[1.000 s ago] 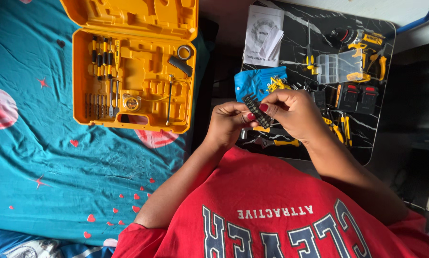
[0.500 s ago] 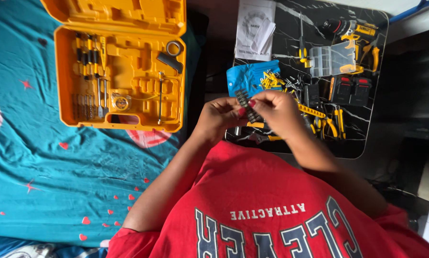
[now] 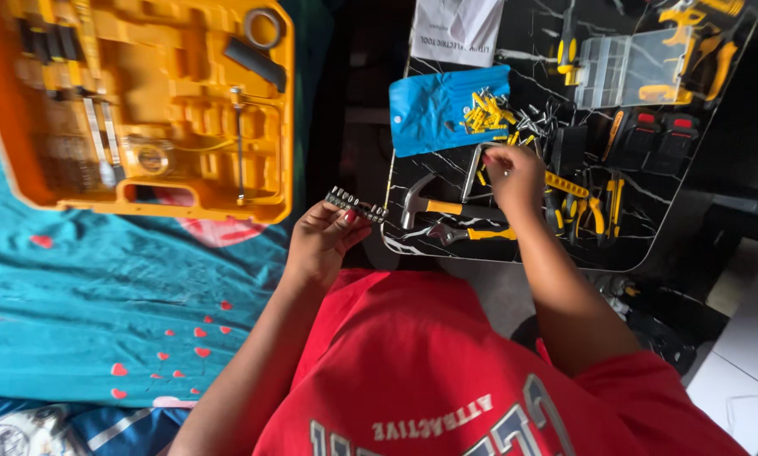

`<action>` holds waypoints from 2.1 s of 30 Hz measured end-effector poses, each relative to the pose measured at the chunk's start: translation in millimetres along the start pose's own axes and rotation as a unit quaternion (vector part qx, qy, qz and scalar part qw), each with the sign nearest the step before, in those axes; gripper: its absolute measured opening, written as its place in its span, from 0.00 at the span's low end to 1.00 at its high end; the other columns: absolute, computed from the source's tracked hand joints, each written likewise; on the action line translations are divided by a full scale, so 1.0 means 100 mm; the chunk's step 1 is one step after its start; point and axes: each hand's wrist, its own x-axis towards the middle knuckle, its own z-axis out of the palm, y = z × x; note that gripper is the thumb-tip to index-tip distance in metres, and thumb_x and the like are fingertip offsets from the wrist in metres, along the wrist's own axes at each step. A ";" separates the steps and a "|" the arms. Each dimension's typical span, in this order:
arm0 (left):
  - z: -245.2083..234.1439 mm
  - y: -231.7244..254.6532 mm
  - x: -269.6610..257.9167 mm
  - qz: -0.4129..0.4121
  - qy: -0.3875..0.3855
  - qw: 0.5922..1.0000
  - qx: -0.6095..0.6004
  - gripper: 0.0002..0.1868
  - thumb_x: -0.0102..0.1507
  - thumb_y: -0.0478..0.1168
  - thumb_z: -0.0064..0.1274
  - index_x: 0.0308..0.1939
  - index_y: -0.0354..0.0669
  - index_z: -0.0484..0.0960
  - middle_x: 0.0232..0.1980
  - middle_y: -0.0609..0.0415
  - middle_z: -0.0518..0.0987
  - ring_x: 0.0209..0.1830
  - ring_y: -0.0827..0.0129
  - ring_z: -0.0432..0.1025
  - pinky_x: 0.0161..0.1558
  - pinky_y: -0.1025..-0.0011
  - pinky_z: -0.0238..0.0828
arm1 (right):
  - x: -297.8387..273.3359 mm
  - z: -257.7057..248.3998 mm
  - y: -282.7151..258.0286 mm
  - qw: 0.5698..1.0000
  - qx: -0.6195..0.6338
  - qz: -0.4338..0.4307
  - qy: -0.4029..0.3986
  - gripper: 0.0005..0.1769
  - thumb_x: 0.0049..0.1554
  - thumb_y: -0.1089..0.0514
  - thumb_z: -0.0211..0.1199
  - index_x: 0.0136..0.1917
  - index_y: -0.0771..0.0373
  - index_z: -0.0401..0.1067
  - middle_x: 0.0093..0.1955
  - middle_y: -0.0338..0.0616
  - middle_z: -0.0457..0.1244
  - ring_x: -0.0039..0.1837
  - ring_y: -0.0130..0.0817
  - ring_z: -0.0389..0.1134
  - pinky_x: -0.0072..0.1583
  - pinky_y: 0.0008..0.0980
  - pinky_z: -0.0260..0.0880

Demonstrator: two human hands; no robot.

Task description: The person picks up a magnetic bit holder and repeatedly places small metal bits into its slots. They handle the bits one at a time from a blue pouch and arrange them in the holder, then place the holder into a yellow toolbox.

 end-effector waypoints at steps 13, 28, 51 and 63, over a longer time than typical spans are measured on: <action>0.40 -0.01 -0.10 -0.019 -0.004 0.999 0.045 0.04 0.68 0.31 0.53 0.46 0.38 0.80 0.48 0.50 0.84 0.50 0.62 0.81 0.54 0.63 0.82 | 0.32 0.66 -0.37 0.985 -0.107 -0.125 0.055 0.08 0.53 0.66 0.73 0.44 0.57 0.77 0.46 0.42 0.65 0.55 0.48 0.62 0.57 0.43 0.63; 0.70 -0.07 0.02 -0.021 -0.031 0.999 0.026 0.05 0.69 0.31 0.53 0.48 0.36 0.81 0.48 0.47 0.85 0.47 0.64 0.80 0.50 0.67 0.79 | 0.58 0.04 0.34 0.978 0.206 0.033 0.013 0.10 0.61 0.69 0.63 0.56 0.63 0.75 0.50 0.41 0.70 0.51 0.27 0.72 0.54 0.26 0.74; 0.83 -0.15 0.03 -0.001 -0.094 0.995 -0.017 0.05 0.68 0.32 0.53 0.47 0.35 0.80 0.49 0.46 0.85 0.47 0.62 0.81 0.53 0.61 0.82 | 0.53 0.21 -0.30 0.927 0.318 0.172 -0.096 0.05 0.59 0.64 0.67 0.50 0.63 0.76 0.43 0.40 0.69 0.43 0.30 0.70 0.48 0.29 0.72; 1.29 0.34 0.19 0.057 -0.200 0.978 -0.003 0.04 0.66 0.29 0.55 0.44 0.36 0.80 0.44 0.50 0.84 0.43 0.63 0.81 0.49 0.63 0.81 | 0.26 -0.84 -1.84 0.832 0.504 0.102 -0.211 0.06 0.60 0.64 0.67 0.51 0.66 0.77 0.46 0.41 0.70 0.47 0.28 0.71 0.51 0.28 0.74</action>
